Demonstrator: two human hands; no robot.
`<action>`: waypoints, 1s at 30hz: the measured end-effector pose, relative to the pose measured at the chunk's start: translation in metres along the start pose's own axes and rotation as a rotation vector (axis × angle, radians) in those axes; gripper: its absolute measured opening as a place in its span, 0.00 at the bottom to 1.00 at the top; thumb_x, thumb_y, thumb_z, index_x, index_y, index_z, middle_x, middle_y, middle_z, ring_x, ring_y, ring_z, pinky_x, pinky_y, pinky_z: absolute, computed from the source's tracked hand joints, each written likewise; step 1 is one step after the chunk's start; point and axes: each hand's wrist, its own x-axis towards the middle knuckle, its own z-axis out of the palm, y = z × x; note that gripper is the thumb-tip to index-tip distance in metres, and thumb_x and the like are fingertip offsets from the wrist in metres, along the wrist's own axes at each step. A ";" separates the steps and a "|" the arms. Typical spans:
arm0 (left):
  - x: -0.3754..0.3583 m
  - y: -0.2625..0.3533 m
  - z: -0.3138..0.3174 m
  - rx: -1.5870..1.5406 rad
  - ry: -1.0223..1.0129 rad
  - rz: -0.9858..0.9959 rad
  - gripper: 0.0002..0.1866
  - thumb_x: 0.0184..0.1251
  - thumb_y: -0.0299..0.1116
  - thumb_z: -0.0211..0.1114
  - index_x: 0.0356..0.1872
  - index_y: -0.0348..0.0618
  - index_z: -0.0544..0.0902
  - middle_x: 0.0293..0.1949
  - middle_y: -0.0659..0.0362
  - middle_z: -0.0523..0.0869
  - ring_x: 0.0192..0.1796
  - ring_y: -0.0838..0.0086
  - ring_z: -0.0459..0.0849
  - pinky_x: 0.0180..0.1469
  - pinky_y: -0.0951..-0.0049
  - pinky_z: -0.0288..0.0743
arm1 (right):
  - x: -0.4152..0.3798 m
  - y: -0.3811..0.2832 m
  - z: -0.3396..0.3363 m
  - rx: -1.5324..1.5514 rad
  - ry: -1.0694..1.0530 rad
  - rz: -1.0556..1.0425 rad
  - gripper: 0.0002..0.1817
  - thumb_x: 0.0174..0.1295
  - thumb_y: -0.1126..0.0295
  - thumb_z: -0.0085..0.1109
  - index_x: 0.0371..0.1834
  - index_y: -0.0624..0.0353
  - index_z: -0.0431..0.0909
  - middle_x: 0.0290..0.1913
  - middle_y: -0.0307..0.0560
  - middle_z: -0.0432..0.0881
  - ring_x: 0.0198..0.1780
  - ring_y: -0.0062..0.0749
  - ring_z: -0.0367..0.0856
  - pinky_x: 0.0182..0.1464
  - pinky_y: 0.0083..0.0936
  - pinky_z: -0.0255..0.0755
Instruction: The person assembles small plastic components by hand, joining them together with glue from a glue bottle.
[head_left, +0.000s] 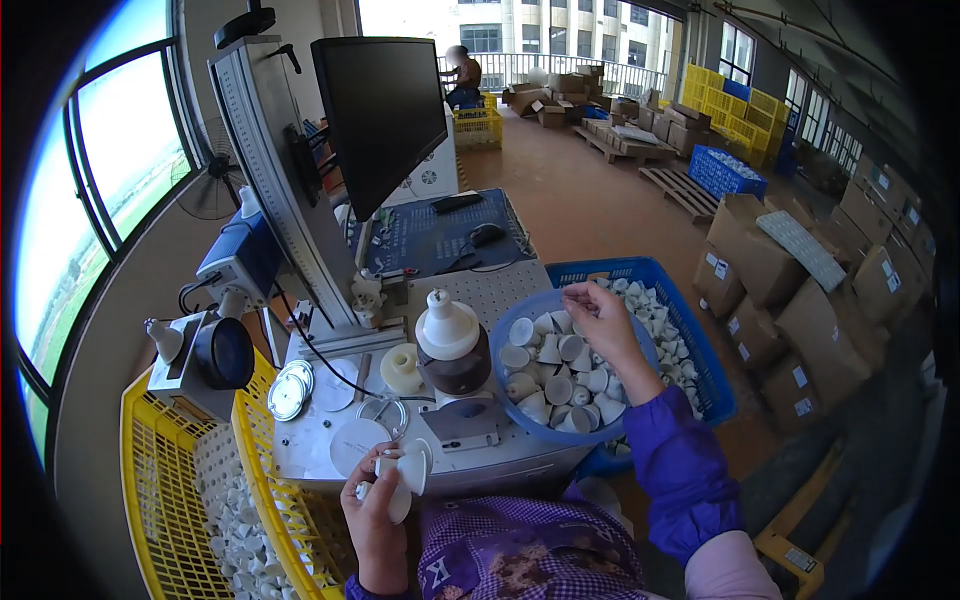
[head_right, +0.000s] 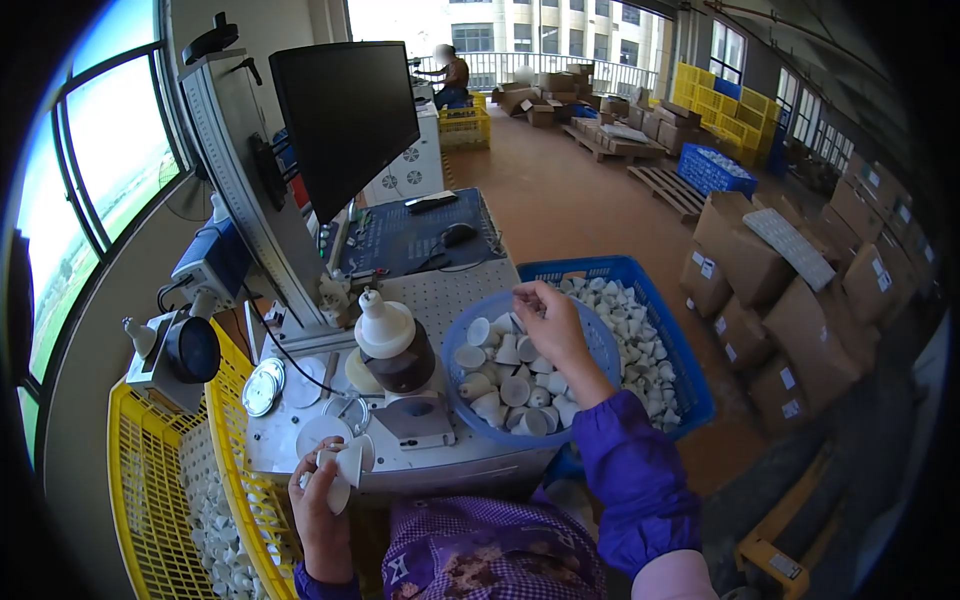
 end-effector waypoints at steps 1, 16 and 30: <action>-0.002 -0.003 -0.002 -0.031 0.025 -0.058 0.12 0.54 0.21 0.62 0.42 0.30 0.81 0.47 0.52 0.80 0.48 0.71 0.80 0.53 0.72 0.73 | -0.004 0.006 -0.009 -0.007 0.005 0.004 0.11 0.60 0.70 0.60 0.44 0.61 0.79 0.45 0.48 0.81 0.47 0.29 0.78 0.44 0.24 0.73; -0.024 -0.026 -0.004 -0.065 -0.012 -0.136 0.12 0.57 0.25 0.63 0.42 0.30 0.79 0.46 0.51 0.81 0.44 0.71 0.81 0.49 0.72 0.75 | -0.043 0.065 -0.005 -0.740 -0.333 -0.001 0.19 0.44 0.70 0.66 0.39 0.65 0.74 0.44 0.57 0.74 0.50 0.52 0.73 0.52 0.38 0.70; -0.035 0.005 -0.032 0.059 0.183 0.142 0.12 0.55 0.26 0.64 0.41 0.34 0.79 0.47 0.54 0.79 0.44 0.73 0.80 0.47 0.74 0.75 | -0.041 0.041 -0.008 -0.686 -0.292 0.126 0.18 0.45 0.64 0.66 0.36 0.64 0.79 0.38 0.54 0.81 0.41 0.48 0.80 0.44 0.36 0.73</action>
